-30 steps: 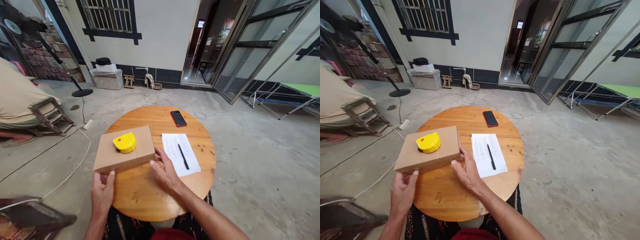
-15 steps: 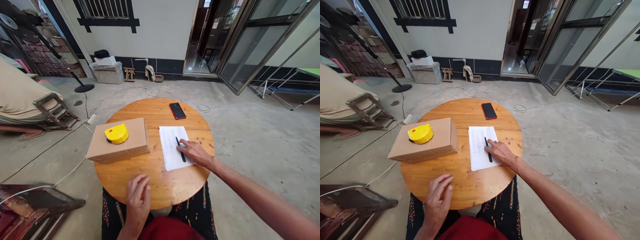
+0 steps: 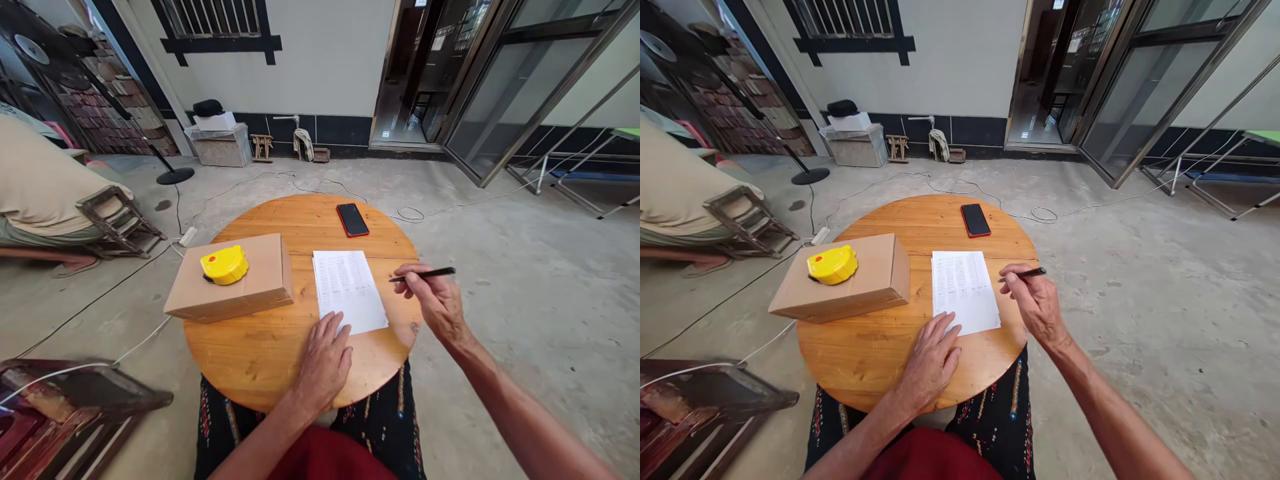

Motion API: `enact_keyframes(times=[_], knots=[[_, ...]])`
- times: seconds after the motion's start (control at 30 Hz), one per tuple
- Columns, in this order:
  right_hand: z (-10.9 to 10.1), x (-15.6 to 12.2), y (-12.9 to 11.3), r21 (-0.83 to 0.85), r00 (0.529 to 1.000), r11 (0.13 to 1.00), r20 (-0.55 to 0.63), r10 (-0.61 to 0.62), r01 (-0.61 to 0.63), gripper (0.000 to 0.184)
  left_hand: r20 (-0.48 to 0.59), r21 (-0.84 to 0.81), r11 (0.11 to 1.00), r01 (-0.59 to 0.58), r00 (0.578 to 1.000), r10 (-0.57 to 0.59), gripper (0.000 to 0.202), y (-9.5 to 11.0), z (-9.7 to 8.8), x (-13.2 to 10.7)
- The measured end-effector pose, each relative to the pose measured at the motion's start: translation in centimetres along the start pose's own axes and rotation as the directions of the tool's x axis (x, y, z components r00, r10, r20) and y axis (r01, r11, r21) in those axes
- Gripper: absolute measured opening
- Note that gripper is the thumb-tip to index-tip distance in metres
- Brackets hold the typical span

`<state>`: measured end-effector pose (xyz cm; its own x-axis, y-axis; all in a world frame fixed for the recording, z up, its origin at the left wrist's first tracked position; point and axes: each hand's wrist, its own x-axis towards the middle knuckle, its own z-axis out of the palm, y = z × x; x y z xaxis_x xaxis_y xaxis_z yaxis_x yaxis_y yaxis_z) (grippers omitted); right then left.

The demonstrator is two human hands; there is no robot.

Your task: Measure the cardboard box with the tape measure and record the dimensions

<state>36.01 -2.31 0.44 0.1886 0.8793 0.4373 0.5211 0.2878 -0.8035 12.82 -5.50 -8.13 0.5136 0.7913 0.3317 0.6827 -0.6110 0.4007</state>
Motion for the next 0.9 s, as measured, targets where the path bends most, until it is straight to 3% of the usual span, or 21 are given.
enact_keyframes(times=[0.1,0.2,0.33,0.4,0.5,0.63,0.9], knots=[[0.4,-1.5,-0.9,0.156,0.994,0.984,-0.054,0.093,-0.084,0.029,0.043,0.025,1.000,0.001,0.999,-0.002,0.034,0.1,0.5,0.7],[2.2,-2.6,-0.2,0.216,0.982,0.958,0.034,0.186,-0.189,0.029,0.056,0.034,0.999,0.004,0.998,-0.006,0.028,0.1,0.6,0.9],[5.5,-2.7,1.6,0.418,0.952,0.856,0.142,0.271,-0.306,0.022,0.037,0.038,0.999,0.026,0.999,-0.028,0.021,-0.2,0.5,0.9],[6.9,-2.5,2.3,0.440,0.936,0.826,0.186,0.299,-0.352,0.023,0.033,0.044,0.998,0.040,0.999,-0.042,0.019,-0.2,0.4,1.0],[8.5,-2.5,3.3,0.417,0.913,0.814,0.245,0.327,-0.404,0.021,0.058,0.067,0.996,0.059,0.996,-0.063,0.024,-0.3,0.4,1.5],[9.3,-2.9,4.5,0.343,0.913,0.851,0.233,0.334,-0.398,0.021,0.095,0.074,0.996,0.044,0.994,-0.050,0.031,-0.5,0.3,2.2],[9.2,-3.7,4.4,0.063,0.951,0.966,0.203,0.233,-0.250,0.018,0.042,-0.022,0.999,0.029,0.999,-0.028,0.029,-1.2,0.7,2.2]])
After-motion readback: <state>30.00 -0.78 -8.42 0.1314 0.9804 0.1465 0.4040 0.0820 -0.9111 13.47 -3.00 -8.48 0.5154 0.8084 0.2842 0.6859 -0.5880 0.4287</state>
